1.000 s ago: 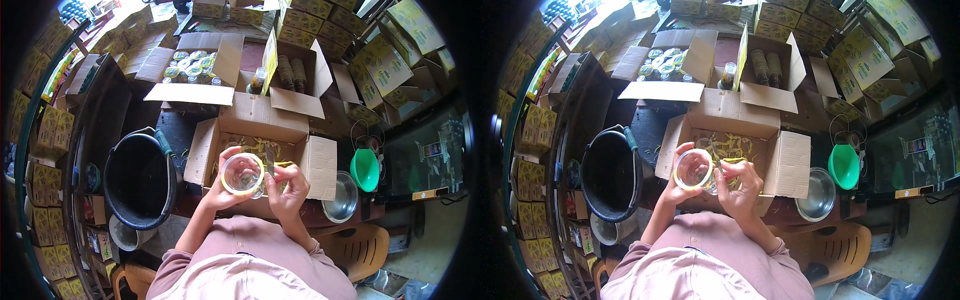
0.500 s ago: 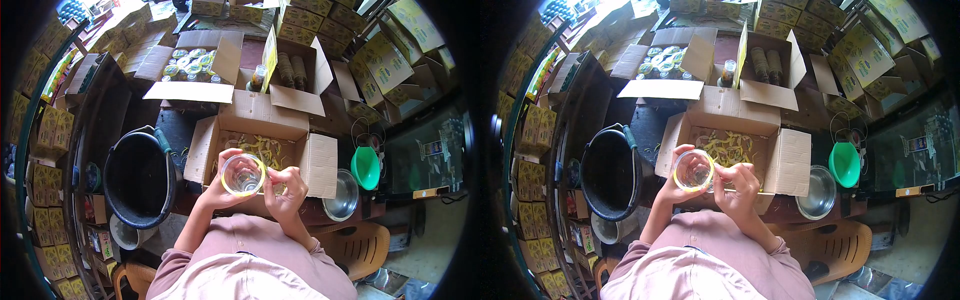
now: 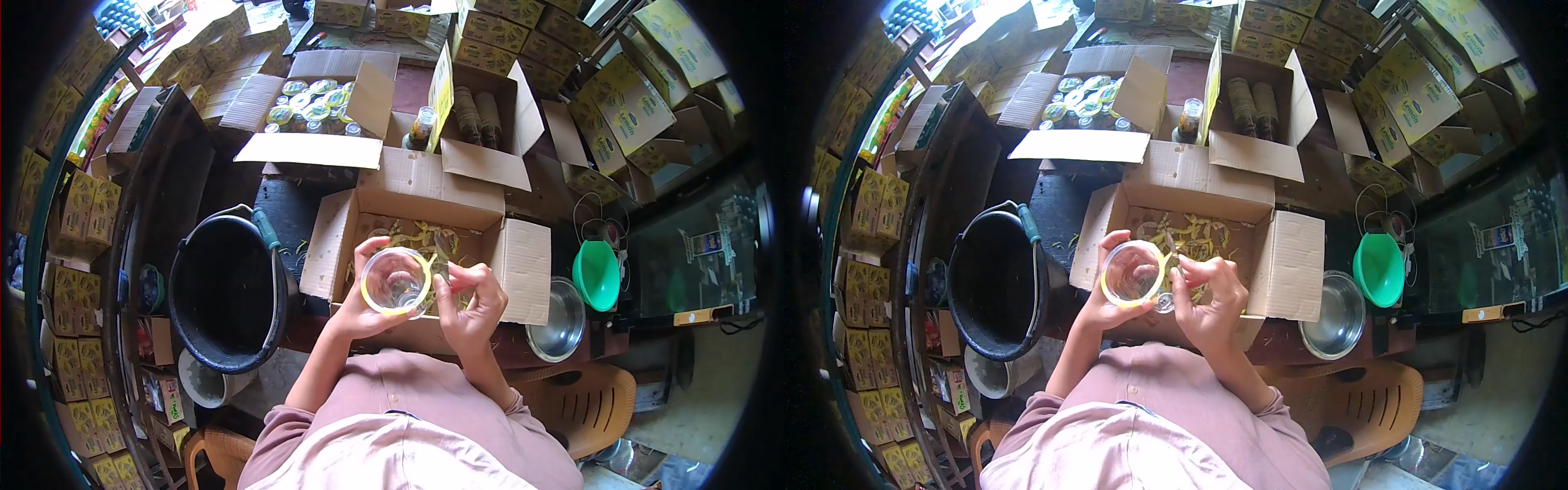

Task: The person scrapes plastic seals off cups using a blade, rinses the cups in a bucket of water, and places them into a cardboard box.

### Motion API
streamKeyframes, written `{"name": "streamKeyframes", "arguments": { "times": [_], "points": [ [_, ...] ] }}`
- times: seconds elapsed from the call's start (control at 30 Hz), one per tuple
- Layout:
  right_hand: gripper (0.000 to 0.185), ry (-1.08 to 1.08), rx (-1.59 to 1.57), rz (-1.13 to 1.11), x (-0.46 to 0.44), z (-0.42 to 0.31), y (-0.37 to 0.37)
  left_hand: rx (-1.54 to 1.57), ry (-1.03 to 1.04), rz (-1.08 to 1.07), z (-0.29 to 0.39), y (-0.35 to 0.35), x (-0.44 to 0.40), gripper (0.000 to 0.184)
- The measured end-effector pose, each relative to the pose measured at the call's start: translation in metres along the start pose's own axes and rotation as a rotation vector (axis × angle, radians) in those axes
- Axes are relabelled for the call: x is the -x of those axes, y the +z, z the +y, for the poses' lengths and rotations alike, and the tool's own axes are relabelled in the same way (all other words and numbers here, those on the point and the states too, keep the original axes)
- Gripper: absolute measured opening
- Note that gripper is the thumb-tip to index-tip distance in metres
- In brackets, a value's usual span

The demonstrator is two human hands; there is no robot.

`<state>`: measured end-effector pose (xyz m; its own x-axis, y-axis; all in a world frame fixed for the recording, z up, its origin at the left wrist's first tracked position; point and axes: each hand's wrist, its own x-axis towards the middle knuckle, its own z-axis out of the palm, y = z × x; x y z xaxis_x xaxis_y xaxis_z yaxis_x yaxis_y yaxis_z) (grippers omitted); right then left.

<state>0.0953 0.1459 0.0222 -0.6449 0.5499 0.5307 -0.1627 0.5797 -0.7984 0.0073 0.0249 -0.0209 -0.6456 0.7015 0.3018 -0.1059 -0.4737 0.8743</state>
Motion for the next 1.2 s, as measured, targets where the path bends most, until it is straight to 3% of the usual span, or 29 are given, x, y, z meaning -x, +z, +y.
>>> {"name": "streamKeyframes", "arguments": {
  "times": [0.2,0.3,0.4,0.7,1.03,1.2],
  "points": [
    [0.019,-0.029,0.008,-0.045,0.006,-0.007,-0.001,-0.114,0.008,0.002,-0.006,-0.01,0.001,0.083],
    [0.018,-0.05,0.035,-0.078,0.008,-0.007,-0.001,0.083,-0.03,0.053,0.003,-0.002,0.001,0.078],
    [0.018,-0.05,0.058,-0.086,0.009,-0.008,0.0,0.069,-0.013,0.05,0.003,-0.002,0.001,0.076],
    [0.016,-0.139,0.125,-0.065,0.002,-0.009,-0.001,-0.035,0.073,-0.014,-0.005,-0.007,0.001,0.083],
    [0.018,-0.089,0.064,-0.075,-0.001,-0.004,0.001,-0.169,0.035,-0.076,0.002,-0.015,0.002,0.081],
    [0.02,-0.175,0.107,-0.045,0.0,-0.004,0.003,-0.157,0.037,-0.092,0.003,-0.013,0.001,0.079]
  ]
}}
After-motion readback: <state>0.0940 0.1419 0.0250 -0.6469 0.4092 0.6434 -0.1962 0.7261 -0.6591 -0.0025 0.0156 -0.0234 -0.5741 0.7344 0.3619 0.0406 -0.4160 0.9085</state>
